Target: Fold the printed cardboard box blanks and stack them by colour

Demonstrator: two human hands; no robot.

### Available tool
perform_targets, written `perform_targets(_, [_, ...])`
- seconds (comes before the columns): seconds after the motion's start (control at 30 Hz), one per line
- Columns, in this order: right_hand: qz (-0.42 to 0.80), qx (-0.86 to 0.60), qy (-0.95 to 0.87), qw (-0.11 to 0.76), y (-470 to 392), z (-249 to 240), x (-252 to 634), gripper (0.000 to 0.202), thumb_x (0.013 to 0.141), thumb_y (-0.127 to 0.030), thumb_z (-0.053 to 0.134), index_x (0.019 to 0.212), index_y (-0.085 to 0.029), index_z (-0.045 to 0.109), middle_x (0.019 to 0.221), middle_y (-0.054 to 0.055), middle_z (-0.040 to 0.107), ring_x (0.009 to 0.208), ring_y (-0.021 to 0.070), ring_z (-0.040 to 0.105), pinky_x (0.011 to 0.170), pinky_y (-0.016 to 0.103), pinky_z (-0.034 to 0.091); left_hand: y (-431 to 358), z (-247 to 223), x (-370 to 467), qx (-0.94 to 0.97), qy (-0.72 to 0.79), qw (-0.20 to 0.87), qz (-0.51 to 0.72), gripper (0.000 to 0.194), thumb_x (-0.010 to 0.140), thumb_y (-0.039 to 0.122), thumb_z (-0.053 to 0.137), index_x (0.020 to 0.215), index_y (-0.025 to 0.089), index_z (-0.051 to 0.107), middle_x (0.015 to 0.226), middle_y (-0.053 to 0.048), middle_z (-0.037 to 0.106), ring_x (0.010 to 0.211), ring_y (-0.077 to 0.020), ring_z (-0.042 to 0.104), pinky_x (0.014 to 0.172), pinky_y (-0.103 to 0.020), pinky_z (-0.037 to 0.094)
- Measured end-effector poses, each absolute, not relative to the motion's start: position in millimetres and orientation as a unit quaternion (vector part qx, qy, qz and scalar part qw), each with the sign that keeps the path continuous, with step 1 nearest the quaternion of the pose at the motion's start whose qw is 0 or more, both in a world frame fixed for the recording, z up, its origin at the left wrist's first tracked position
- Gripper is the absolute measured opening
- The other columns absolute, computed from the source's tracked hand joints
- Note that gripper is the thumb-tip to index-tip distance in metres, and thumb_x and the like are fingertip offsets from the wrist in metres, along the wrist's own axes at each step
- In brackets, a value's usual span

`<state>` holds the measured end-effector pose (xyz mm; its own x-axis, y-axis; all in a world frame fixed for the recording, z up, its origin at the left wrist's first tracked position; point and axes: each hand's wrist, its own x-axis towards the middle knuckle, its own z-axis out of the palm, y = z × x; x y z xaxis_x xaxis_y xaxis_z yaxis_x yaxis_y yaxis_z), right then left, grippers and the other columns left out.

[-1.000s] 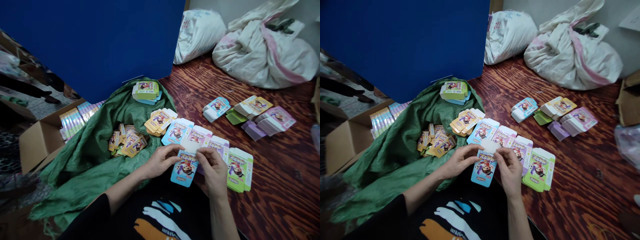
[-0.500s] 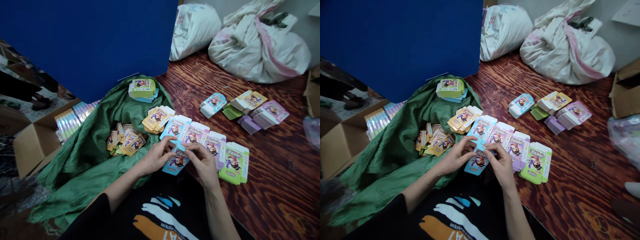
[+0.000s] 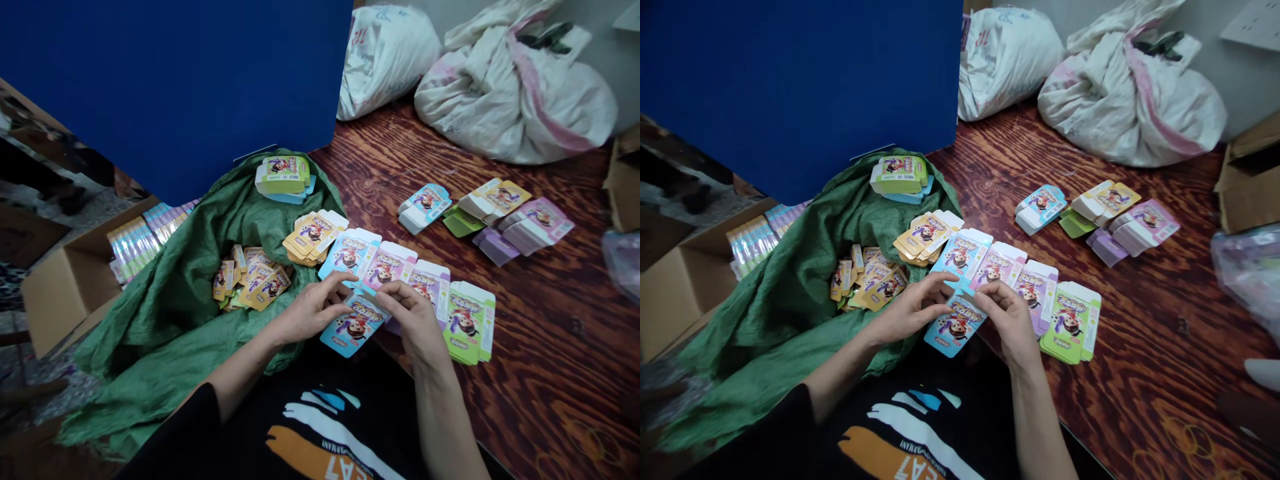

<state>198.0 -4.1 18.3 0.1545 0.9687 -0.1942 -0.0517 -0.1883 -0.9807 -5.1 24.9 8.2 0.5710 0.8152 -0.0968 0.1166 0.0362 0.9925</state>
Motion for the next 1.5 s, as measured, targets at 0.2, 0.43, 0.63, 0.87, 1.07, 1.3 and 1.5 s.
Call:
perform_targets(0.2, [0.442,-0.577,-0.36,0.585,-12.6,3.9,198.0,0.032,0.074,-0.051,0.082,0.084,-0.023,0.072,0.084,0.003,0.072,0.069,0.0158,0.061,0.064,0.028,0.053,25.3,1.2,-4.5,0.575,0.371,0.65,0.33,0.041,0.09,0.029,0.067,0.127,0.022,0.05,0.1,-0.003,0.066,0.074,-0.0121,0.062,0.07,-0.025,0.048])
perform_targets(0.43, [0.395,-0.595,-0.422,0.558,-22.5,-5.0,193.8,0.015,0.08,-0.038,0.078,0.08,-0.023,0.073,0.079,0.001,0.069,0.076,0.0176,0.064,0.07,0.029,0.052,27.9,2.5,-3.9,0.621,0.374,0.607,0.326,0.03,0.091,0.029,0.065,0.118,0.018,0.066,0.091,-0.002,0.065,0.072,-0.0116,0.056,0.068,-0.024,0.045])
perform_targets(0.63, [0.385,-0.596,-0.417,0.568,-22.1,-6.5,191.7,0.016,0.08,-0.035,0.08,0.084,-0.023,0.071,0.076,-0.001,0.068,0.069,0.0147,0.062,0.064,0.025,0.051,27.8,4.7,-4.2,0.6,0.353,0.645,0.314,0.023,0.088,0.027,0.067,0.109,0.017,0.064,0.087,0.0,0.062,0.072,-0.0111,0.056,0.068,-0.023,0.045])
perform_targets(0.87, [0.381,-0.56,-0.519,0.521,-21.2,-0.5,197.5,0.011,0.089,-0.031,0.072,0.097,-0.026,0.078,0.092,0.002,0.074,0.086,0.0176,0.069,0.077,0.028,0.053,25.6,0.6,-3.6,0.564,0.361,0.669,0.323,0.036,0.089,0.029,0.068,0.119,0.02,0.05,0.096,-0.001,0.063,0.072,-0.0112,0.06,0.067,-0.024,0.046])
perform_targets(1.07, [0.409,-0.578,-0.499,0.5,-20.6,0.6,196.0,0.011,0.084,-0.036,0.076,0.085,-0.025,0.078,0.084,0.002,0.075,0.078,0.0182,0.069,0.073,0.029,0.055,24.2,5.3,-6.1,0.653,0.389,0.586,0.281,0.032,0.091,0.022,0.062,0.121,0.023,0.051,0.098,-0.001,0.064,0.082,-0.0143,0.064,0.073,-0.025,0.049])
perform_targets(1.3, [0.484,-0.611,-0.432,0.453,-16.4,2.1,200.0,0.029,0.071,-0.046,0.085,0.079,-0.02,0.076,0.072,0.003,0.073,0.064,0.0164,0.063,0.061,0.028,0.052,22.3,5.7,-9.0,0.687,0.384,0.566,0.243,0.037,0.093,0.021,0.062,0.128,0.023,0.053,0.102,-0.002,0.067,0.083,-0.0155,0.066,0.074,-0.026,0.051])
perform_targets(1.5, [0.479,-0.625,-0.424,0.447,-12.8,9.5,197.0,0.031,0.067,-0.047,0.085,0.068,-0.02,0.072,0.061,0.0,0.065,0.056,0.0128,0.054,0.056,0.026,0.045,22.5,5.7,-8.6,0.686,0.385,0.569,0.24,0.037,0.093,0.021,0.062,0.129,0.024,0.053,0.101,-0.002,0.068,0.082,-0.0156,0.066,0.075,-0.027,0.052])
